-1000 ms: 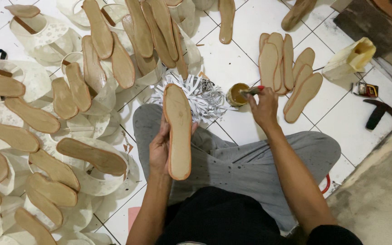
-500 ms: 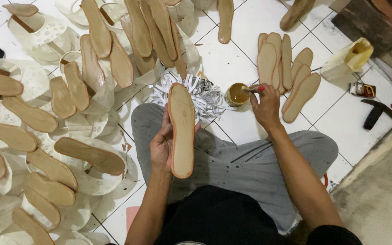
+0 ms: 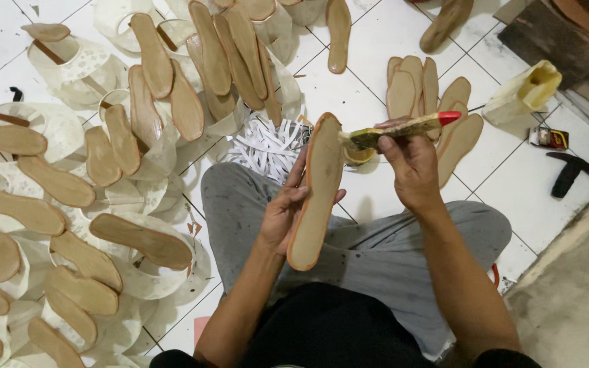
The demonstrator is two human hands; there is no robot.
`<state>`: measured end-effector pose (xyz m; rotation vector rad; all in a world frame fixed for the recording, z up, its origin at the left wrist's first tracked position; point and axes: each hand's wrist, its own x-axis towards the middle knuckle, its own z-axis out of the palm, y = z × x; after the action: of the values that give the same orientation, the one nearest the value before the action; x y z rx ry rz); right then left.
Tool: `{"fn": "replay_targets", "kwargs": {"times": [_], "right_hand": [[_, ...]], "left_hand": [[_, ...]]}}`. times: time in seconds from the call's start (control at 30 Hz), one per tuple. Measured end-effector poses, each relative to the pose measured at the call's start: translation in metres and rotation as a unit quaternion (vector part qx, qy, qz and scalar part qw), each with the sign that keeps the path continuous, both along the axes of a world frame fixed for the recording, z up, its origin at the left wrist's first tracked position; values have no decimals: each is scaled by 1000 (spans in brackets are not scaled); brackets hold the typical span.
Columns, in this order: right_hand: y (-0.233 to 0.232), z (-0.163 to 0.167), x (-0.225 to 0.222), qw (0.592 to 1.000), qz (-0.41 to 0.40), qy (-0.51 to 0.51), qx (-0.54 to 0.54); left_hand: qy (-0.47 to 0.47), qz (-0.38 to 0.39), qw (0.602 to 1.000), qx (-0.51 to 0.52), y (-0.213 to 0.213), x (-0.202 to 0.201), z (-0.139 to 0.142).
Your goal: The person sits on the floor of a shoe workshop, pours glue from a large jerrycan into a small cup, then uses a brush to spread glue over the underside of sandal insoles one at a time, placing each coated insole back on the floor with the others.
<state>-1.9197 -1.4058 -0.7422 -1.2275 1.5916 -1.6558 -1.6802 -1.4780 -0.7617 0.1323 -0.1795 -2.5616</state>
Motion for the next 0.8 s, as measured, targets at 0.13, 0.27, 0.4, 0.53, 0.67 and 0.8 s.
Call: {"fn": "replay_targets", "kwargs": {"times": [0.13, 0.27, 0.4, 0.53, 0.67, 0.8], "right_hand": [[-10, 42, 23, 993, 19, 109, -30], [-12, 55, 35, 986, 70, 153, 11], [-1, 47, 53, 967, 99, 233, -9], [12, 39, 75, 962, 110, 251, -7], [19, 38, 89, 963, 163, 212, -22], [23, 35, 98, 950, 207, 222, -65]], "left_hand": [[42, -49, 997, -37, 4, -6, 10], [103, -47, 992, -49, 0, -6, 15], [96, 6, 992, 82, -8, -10, 15], [127, 51, 979, 154, -18, -14, 6], [43, 77, 996, -17, -27, -16, -15], [45, 127, 987, 82, -37, -22, -39]]}}
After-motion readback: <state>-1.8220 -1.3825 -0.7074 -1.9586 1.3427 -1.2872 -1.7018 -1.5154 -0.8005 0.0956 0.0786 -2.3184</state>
